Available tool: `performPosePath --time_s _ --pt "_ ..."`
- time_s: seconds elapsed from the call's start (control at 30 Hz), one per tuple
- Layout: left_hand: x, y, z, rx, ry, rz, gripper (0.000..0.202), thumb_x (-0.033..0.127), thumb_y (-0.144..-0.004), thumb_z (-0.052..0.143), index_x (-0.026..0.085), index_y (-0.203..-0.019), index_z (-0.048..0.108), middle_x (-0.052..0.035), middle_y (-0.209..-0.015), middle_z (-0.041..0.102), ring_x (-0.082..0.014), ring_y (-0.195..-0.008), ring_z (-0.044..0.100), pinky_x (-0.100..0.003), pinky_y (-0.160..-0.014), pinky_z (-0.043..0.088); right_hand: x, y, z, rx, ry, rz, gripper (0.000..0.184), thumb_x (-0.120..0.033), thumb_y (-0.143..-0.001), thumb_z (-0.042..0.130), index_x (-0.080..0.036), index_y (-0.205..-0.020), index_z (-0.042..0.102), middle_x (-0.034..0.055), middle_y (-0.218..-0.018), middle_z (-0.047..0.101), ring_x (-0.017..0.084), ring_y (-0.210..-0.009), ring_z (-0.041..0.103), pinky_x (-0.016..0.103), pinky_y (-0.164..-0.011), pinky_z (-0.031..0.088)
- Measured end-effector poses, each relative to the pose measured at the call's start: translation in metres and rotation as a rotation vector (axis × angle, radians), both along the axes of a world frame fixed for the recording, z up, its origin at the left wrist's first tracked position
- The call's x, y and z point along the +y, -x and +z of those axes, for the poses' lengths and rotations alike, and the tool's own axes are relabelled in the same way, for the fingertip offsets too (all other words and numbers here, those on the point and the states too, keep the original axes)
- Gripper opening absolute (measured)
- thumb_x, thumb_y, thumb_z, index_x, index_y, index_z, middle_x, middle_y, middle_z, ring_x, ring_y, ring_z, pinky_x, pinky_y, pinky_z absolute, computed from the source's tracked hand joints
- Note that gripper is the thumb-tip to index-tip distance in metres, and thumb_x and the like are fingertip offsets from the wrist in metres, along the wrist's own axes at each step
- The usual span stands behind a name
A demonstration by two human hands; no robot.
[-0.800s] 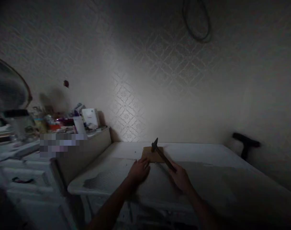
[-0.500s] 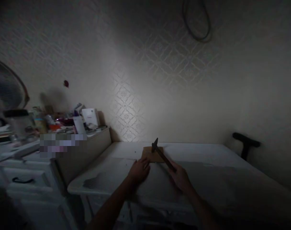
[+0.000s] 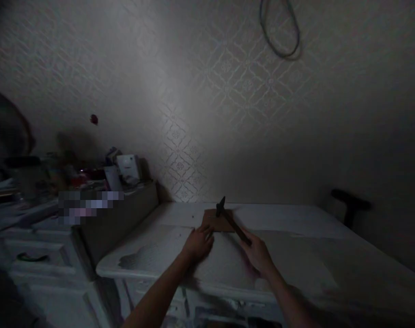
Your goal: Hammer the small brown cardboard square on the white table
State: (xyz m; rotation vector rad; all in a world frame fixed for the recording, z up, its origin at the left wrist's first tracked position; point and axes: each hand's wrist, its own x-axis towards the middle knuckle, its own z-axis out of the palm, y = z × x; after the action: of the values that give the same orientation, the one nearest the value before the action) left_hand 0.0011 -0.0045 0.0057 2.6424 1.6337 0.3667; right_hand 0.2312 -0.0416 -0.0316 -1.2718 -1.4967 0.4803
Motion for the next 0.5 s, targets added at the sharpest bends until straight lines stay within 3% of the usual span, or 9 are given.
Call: performPosePath --time_s 0.5 --pt "0.0015 0.0006 -0.0016 -0.005 -0.001 0.004 0.049 0.037 -0.098 0.035 0.022 -0.142 0.047 -0.0097 -0.151 0.045 -0.0262 -0.138 0.042 -0.055 -0.115 0.029 -0.0019 0.0009 0.002 0.056 0.032 0.039 0.053 -0.036 -0.076 0.056 -0.018 -0.124 0.068 0.0073 -0.125 0.068 0.028 -0.118 0.062 0.043 -0.104 0.045"
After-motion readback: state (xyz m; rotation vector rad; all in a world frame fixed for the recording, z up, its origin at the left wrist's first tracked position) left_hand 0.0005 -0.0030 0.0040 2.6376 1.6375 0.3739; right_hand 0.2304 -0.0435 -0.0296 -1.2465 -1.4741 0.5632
